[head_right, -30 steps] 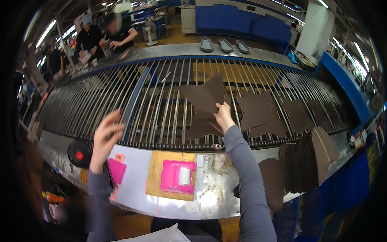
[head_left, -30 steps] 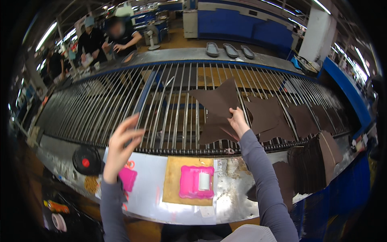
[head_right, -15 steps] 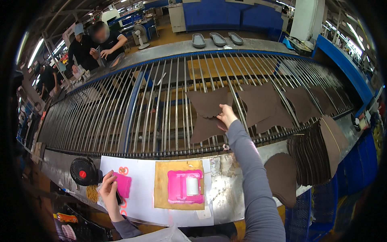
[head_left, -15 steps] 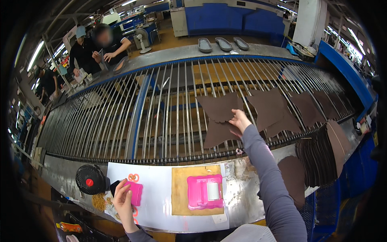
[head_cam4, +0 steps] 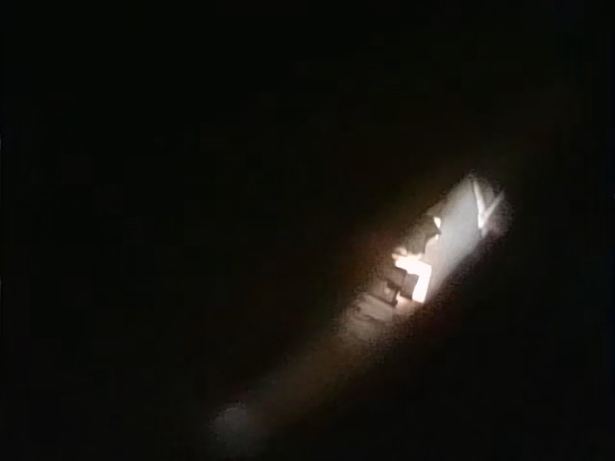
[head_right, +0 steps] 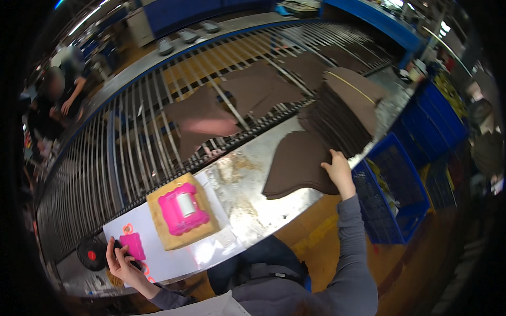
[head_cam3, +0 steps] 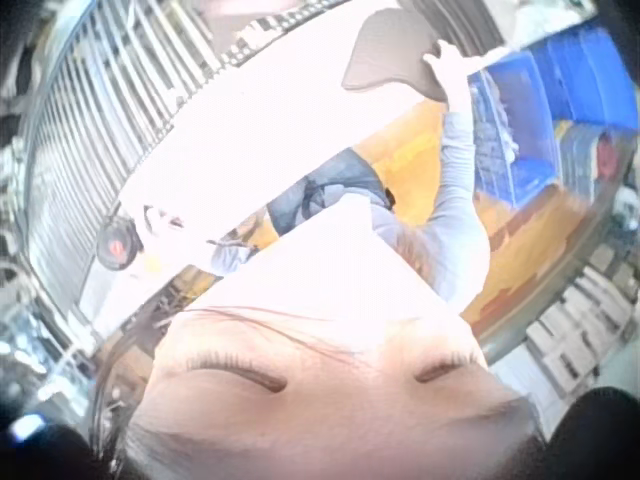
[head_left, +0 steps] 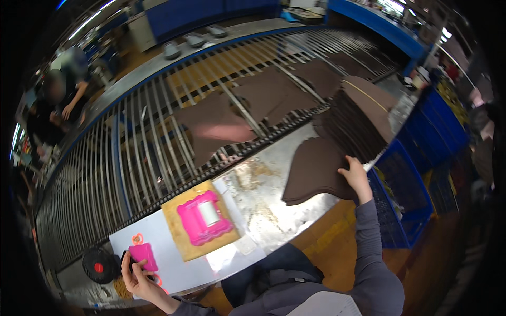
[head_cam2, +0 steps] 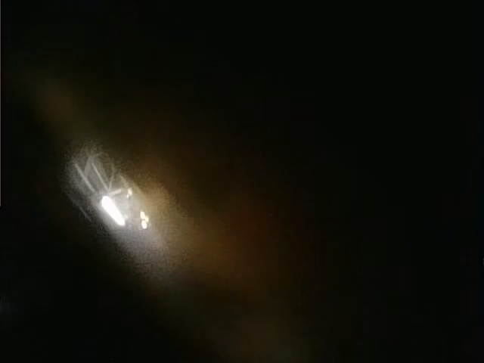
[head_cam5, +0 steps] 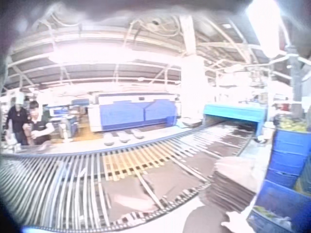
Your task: The person repeatedly rubs dark brown cutout pieces against a pink block mounted on a wooden base, then places each piece onto a metal grate conveyor. The action is performed one at a time in a continuous loop.
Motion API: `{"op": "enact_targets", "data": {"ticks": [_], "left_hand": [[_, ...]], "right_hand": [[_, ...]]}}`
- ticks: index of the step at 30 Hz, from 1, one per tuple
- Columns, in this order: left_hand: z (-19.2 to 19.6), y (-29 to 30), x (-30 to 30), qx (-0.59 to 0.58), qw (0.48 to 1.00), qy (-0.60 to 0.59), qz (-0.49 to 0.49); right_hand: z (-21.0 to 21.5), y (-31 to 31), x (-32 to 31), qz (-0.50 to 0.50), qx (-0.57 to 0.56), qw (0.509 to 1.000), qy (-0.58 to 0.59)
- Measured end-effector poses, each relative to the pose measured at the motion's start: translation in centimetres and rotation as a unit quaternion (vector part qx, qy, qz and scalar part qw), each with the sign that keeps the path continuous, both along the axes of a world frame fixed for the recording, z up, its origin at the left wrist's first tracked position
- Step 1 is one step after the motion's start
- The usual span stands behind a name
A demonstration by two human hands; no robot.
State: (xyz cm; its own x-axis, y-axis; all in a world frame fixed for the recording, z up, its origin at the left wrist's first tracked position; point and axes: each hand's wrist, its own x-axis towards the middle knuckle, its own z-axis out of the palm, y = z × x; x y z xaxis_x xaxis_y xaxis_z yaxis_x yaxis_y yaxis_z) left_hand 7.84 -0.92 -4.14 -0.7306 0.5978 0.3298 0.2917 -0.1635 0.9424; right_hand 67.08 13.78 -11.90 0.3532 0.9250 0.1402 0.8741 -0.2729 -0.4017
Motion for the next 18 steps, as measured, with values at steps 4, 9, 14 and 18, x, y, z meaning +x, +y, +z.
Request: {"op": "enact_targets", "data": {"ticks": [4, 9, 14, 18], "left_hand": [[0.3, 1.3, 2.3, -0.020, 0.997, 0.066, -0.039], [1.6, 1.3, 4.9, -0.043, 0.990, 0.093, -0.094], [2.7, 0.5, 5.8, -0.059, 0.983, 0.125, -0.121], [2.9, -0.4, 5.4, -0.068, 0.981, 0.136, -0.122]], "right_hand": [[-3.3, -3.7, 1.4, -0.082, -0.059, 0.992, 0.076], [-2.3, -3.4, -2.0, -0.093, 0.032, 0.993, -0.062], [-3.7, -2.5, -2.2, -0.136, -0.007, 0.990, -0.044], [-1.0, -2.5, -1.9, -0.127, -0.067, 0.989, 0.029]]}}
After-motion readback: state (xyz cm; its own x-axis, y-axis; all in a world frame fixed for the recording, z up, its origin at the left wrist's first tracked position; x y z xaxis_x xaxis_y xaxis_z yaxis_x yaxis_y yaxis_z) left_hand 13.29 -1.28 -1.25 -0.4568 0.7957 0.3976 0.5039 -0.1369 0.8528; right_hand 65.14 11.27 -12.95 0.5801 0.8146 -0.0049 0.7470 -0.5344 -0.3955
